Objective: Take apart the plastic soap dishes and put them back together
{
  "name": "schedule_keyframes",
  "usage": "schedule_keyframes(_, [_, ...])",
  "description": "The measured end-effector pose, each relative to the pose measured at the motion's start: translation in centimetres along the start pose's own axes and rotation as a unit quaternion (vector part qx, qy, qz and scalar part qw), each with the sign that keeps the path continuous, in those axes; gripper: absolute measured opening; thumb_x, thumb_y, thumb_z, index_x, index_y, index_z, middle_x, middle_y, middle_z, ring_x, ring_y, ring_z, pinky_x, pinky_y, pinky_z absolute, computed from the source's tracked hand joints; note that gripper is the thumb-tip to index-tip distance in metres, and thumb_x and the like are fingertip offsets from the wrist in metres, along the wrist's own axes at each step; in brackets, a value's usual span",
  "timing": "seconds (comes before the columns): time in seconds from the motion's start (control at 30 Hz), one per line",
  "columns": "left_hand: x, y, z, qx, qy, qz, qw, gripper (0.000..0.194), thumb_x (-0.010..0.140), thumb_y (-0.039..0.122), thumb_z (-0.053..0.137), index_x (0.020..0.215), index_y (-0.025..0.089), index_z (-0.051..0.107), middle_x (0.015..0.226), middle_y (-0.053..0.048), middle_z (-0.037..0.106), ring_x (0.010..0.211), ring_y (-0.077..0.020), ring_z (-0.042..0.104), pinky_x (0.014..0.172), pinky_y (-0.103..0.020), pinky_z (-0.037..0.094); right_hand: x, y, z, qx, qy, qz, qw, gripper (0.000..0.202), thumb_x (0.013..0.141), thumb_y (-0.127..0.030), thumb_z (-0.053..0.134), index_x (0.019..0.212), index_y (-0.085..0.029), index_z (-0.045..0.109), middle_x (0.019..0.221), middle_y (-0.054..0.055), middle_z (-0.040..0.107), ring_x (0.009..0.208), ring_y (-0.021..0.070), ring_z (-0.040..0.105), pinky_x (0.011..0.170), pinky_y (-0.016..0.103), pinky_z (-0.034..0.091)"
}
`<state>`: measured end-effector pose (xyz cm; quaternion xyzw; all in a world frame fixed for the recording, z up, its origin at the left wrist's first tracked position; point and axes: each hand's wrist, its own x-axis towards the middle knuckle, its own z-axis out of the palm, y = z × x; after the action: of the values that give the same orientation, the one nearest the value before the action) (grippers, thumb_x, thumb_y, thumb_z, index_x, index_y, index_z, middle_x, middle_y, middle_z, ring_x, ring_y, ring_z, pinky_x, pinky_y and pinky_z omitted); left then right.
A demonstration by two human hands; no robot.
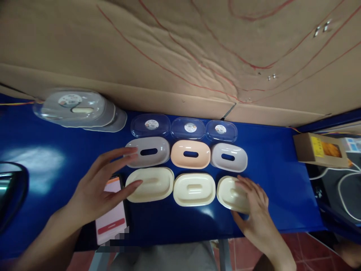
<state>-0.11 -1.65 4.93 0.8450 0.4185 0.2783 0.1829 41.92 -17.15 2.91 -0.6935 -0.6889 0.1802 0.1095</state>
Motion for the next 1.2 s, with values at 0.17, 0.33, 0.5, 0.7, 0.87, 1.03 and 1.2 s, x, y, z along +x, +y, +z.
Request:
schedule_keyframes(0.17, [-2.5, -0.6, -0.6, 0.108, -0.001, -0.241, 0.965, 0.063, 0.105, 0.055, 0.060, 0.161, 0.032, 0.042, 0.165, -0.017, 0.045, 0.149, -0.0448, 0.052, 0.113, -0.064, 0.054, 0.7, 0.4, 1.5, -0.012, -0.020, -0.033, 0.999, 0.062, 0.093, -0.026, 0.063, 0.152, -0.033, 0.047, 0.168, 0.009, 0.048, 0.163, 0.0410, 0.034, 0.127, 0.077, 0.024])
schedule_keyframes(0.33, [-5.2, -0.9, 0.2, 0.161, -0.012, -0.366, 0.916, 0.073, 0.104, 0.062, 0.055, 0.163, 0.021, 0.041, 0.160, -0.023, 0.051, 0.146, -0.0493, 0.053, 0.111, -0.069, 0.054, 0.7, 0.4, 1.8, -0.004, -0.018, -0.037, 0.999, 0.057, 0.099, -0.037, 0.062, 0.154, -0.038, 0.048, 0.173, 0.006, 0.043, 0.164, 0.0419, 0.031, 0.128, 0.080, 0.022])
schedule_keyframes(0.5, [-4.2, 0.6, 1.3, 0.227, -0.069, -0.399, 0.886, 0.071, 0.106, 0.059, 0.056, 0.160, 0.014, 0.046, 0.151, -0.026, 0.058, 0.133, -0.0513, 0.061, 0.095, -0.068, 0.060, 1.1, -0.2, 1.6, 0.000, 0.003, -0.046, 0.999, 0.049, 0.102, -0.051, 0.061, 0.148, -0.037, 0.054, 0.168, 0.008, 0.050, 0.157, 0.0442, 0.043, 0.126, 0.080, 0.025])
schedule_keyframes(0.7, [-4.2, 0.9, 1.0, 0.224, -0.074, -0.392, 0.889, 0.059, 0.109, 0.054, 0.052, 0.154, 0.016, 0.049, 0.149, -0.022, 0.060, 0.131, -0.0468, 0.063, 0.093, -0.062, 0.062, 0.4, 0.0, 1.5, -0.006, 0.049, -0.043, 0.998, 0.041, 0.104, -0.049, 0.060, 0.143, -0.034, 0.059, 0.160, 0.010, 0.058, 0.152, 0.0453, 0.050, 0.125, 0.077, 0.029])
schedule_keyframes(0.87, [-4.2, 0.8, 1.0, 0.233, -0.082, -0.406, 0.880, 0.055, 0.108, 0.049, 0.051, 0.152, 0.016, 0.051, 0.147, -0.022, 0.061, 0.129, -0.0468, 0.062, 0.086, -0.059, 0.063, 0.5, -1.0, 1.6, 0.009, 0.090, -0.053, 0.994, 0.033, 0.104, -0.039, 0.061, 0.136, -0.032, 0.062, 0.152, 0.011, 0.063, 0.143, 0.0431, 0.058, 0.121, 0.072, 0.037])
schedule_keyframes(1.03, [-3.7, 0.6, 1.3, 0.242, -0.080, -0.400, 0.881, 0.052, 0.104, 0.044, 0.060, 0.149, 0.018, 0.054, 0.145, -0.022, 0.062, 0.126, -0.0449, 0.063, 0.085, -0.057, 0.063, 1.4, -3.3, 2.2, 0.028, 0.127, -0.082, 0.988, 0.031, 0.104, -0.029, 0.063, 0.134, -0.031, 0.065, 0.148, 0.011, 0.065, 0.139, 0.0405, 0.061, 0.118, 0.068, 0.042])
schedule_keyframes(1.2, [-3.4, -1.6, 1.3, 0.258, -0.037, -0.384, 0.886, 0.048, 0.099, 0.036, 0.069, 0.142, 0.016, 0.058, 0.146, -0.021, 0.062, 0.125, -0.0454, 0.064, 0.093, -0.058, 0.061, 1.9, -4.7, 3.6, 0.050, 0.114, -0.140, 0.982, 0.032, 0.103, -0.027, 0.066, 0.135, -0.028, 0.068, 0.142, 0.011, 0.070, 0.135, 0.0361, 0.065, 0.115, 0.062, 0.047])
